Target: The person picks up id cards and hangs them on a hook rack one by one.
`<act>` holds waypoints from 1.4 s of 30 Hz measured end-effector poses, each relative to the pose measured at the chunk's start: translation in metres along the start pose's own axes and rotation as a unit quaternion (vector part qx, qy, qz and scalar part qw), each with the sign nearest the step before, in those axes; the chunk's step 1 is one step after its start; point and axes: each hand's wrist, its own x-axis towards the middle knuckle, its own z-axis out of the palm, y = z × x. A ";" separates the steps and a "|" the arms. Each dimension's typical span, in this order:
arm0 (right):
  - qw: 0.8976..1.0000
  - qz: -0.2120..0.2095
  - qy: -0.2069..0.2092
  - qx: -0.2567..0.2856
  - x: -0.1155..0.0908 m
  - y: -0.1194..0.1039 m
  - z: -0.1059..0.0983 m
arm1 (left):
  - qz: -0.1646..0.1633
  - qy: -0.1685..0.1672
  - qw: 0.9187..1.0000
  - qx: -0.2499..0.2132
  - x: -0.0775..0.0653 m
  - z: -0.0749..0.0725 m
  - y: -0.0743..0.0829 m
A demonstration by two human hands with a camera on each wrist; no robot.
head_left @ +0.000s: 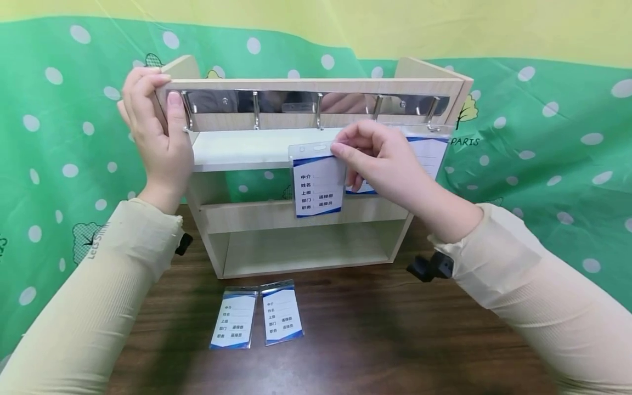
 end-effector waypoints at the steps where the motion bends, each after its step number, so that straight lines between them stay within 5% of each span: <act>1: 1.000 -0.001 0.001 -0.002 0.002 -0.001 0.000 | 0.001 0.001 1.000 0.000 0.000 0.000 -0.001; 17: 0.998 0.032 0.049 0.009 0.023 -0.004 -0.008 | 0.004 0.001 1.000 -0.012 0.000 -0.001 0.007; 28: 0.997 0.044 0.056 -0.038 0.026 -0.015 -0.004 | 0.014 0.005 1.000 -0.016 0.001 0.001 -0.006; 42: 0.994 0.030 0.049 -0.088 0.025 -0.014 -0.003 | 0.004 0.002 1.000 -0.014 0.001 0.001 0.002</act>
